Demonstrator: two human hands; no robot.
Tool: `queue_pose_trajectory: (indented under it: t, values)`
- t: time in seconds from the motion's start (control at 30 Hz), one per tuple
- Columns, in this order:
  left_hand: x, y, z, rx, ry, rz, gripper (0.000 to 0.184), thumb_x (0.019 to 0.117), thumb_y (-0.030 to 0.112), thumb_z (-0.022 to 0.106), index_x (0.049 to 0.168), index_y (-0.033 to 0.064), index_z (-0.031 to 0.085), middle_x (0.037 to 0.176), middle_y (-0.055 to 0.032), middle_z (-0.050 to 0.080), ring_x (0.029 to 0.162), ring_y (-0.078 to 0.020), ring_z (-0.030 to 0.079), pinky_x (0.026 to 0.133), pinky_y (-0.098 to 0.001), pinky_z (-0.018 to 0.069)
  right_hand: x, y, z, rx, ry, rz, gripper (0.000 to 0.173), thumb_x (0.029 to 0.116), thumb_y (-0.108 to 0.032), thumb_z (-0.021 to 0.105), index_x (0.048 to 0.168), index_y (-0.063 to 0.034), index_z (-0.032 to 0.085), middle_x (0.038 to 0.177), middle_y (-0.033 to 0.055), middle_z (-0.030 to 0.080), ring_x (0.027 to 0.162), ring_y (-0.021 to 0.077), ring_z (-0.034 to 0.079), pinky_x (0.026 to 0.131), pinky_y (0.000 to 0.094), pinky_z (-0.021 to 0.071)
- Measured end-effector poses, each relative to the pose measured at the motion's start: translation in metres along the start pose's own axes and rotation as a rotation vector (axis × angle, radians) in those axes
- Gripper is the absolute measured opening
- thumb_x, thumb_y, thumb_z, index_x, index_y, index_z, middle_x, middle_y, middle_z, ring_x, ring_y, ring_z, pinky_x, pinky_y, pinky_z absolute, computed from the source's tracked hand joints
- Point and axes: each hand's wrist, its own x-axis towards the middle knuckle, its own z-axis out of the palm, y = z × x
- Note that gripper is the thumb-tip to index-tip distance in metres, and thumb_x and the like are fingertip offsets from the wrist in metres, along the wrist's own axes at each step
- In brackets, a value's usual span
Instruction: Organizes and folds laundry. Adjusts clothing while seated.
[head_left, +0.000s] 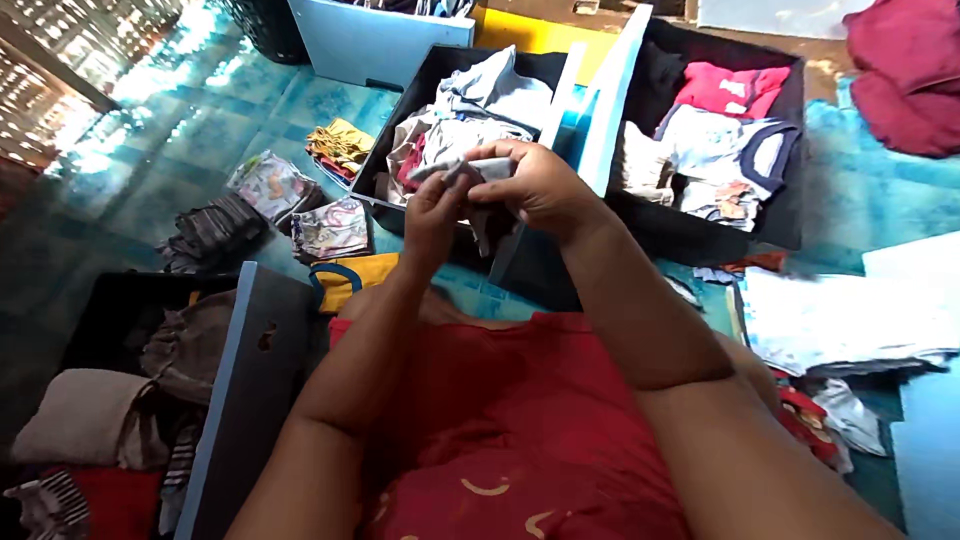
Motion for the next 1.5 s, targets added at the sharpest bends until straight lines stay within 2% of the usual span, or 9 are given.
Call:
queue_pose_trajectory:
  t: [0.1, 0.33, 0.47, 0.63, 1.0, 1.13, 1.3, 1.4, 1.5]
  values:
    - [0.005, 0.003, -0.014, -0.097, 0.018, -0.032, 0.016, 0.1072, 0.014, 0.045, 0.107, 0.0083, 0.060, 0.089, 0.0041, 0.067, 0.079, -0.0059, 0.064, 0.074, -0.0292, 0.0570, 0.005, 0.006, -0.003, -0.249, 0.122, -0.067, 0.014, 0.0884, -0.008, 0.075, 0.101, -0.0026, 0.069, 0.088, 0.0040, 0.073, 0.079, 0.0079, 0.069, 0.076, 0.0299, 0.0597]
    - [0.031, 0.023, -0.041, -0.001, 0.357, 0.096, 0.017, 0.1089, 0.010, 0.041, 0.124, 0.0035, 0.045, 0.102, -0.0024, 0.063, 0.092, -0.0106, 0.067, 0.086, -0.0340, 0.0585, -0.002, -0.027, -0.082, -0.281, 0.457, -0.154, 0.012, 0.0922, -0.010, 0.072, 0.101, -0.0080, 0.064, 0.088, -0.0040, 0.068, 0.078, 0.0034, 0.067, 0.075, 0.0260, 0.0594]
    - [0.056, -0.018, -0.065, 0.253, 0.424, -0.130, 0.048, 0.1000, 0.003, 0.051, 0.146, -0.0017, 0.037, 0.133, -0.0175, 0.054, 0.109, -0.0172, 0.062, 0.091, -0.0334, 0.0552, 0.009, 0.019, -0.122, -0.612, 0.610, 0.163, 0.025, 0.0908, -0.015, 0.074, 0.107, 0.0028, 0.068, 0.101, 0.0163, 0.068, 0.088, 0.0215, 0.065, 0.084, 0.0456, 0.0535]
    - [0.060, -0.047, -0.081, 0.366, 0.392, -0.561, 0.059, 0.0863, -0.005, 0.060, 0.142, 0.0029, 0.042, 0.128, -0.0197, 0.057, 0.102, -0.0275, 0.062, 0.079, -0.0461, 0.0565, 0.023, 0.071, -0.126, -0.582, 0.580, 0.440, 0.035, 0.0981, -0.016, 0.067, 0.128, 0.0016, 0.061, 0.118, 0.0218, 0.065, 0.084, 0.0270, 0.069, 0.078, 0.0452, 0.0592]
    - [0.054, -0.052, -0.093, 0.564, 0.361, -0.702, 0.033, 0.0949, 0.021, 0.072, 0.117, -0.0025, 0.066, 0.106, -0.0175, 0.066, 0.095, -0.0258, 0.062, 0.085, -0.0478, 0.0522, 0.025, 0.074, -0.121, -0.461, 0.663, 0.461, 0.063, 0.0853, -0.002, 0.075, 0.142, -0.0013, 0.049, 0.125, 0.0238, 0.061, 0.093, 0.0290, 0.068, 0.080, 0.0449, 0.0583]
    - [0.056, -0.055, -0.091, 0.583, 0.364, -0.614, 0.027, 0.0919, 0.015, 0.071, 0.109, -0.0057, 0.065, 0.103, -0.0190, 0.065, 0.092, -0.0267, 0.061, 0.082, -0.0481, 0.0502, 0.023, 0.068, -0.116, -0.281, 0.599, 0.413, 0.063, 0.0926, 0.000, 0.063, 0.151, -0.0144, 0.044, 0.134, 0.0181, 0.058, 0.092, 0.0228, 0.065, 0.075, 0.0379, 0.0556]
    - [0.053, 0.007, -0.074, -0.004, 0.444, -0.285, 0.005, 0.0985, 0.005, 0.053, 0.103, 0.0072, 0.050, 0.087, -0.0050, 0.064, 0.071, -0.0159, 0.065, 0.067, -0.0368, 0.0590, -0.002, 0.004, -0.125, -0.171, 0.494, 0.075, 0.024, 0.0944, 0.002, 0.058, 0.115, -0.0035, 0.069, 0.108, 0.0045, 0.069, 0.087, 0.0099, 0.066, 0.080, 0.0286, 0.0575]
    - [0.050, 0.067, -0.078, -0.043, 0.221, -0.090, 0.029, 0.1013, 0.004, 0.048, 0.130, 0.0061, 0.049, 0.098, -0.0022, 0.067, 0.084, -0.0151, 0.069, 0.080, -0.0385, 0.0602, -0.026, -0.050, -0.117, -0.236, 0.503, -0.237, 0.030, 0.0910, 0.006, 0.060, 0.119, -0.0027, 0.068, 0.110, 0.0009, 0.071, 0.093, 0.0063, 0.067, 0.085, 0.0263, 0.0575]
    - [0.055, 0.122, -0.074, 0.091, 0.151, 0.024, 0.026, 0.1020, 0.002, 0.047, 0.123, 0.0009, 0.061, 0.105, -0.0023, 0.071, 0.092, -0.0148, 0.070, 0.086, -0.0371, 0.0599, -0.036, -0.090, -0.109, -0.419, 0.559, -0.408, 0.033, 0.0866, 0.005, 0.065, 0.118, -0.0027, 0.070, 0.113, 0.0010, 0.073, 0.098, 0.0047, 0.068, 0.089, 0.0248, 0.0571]
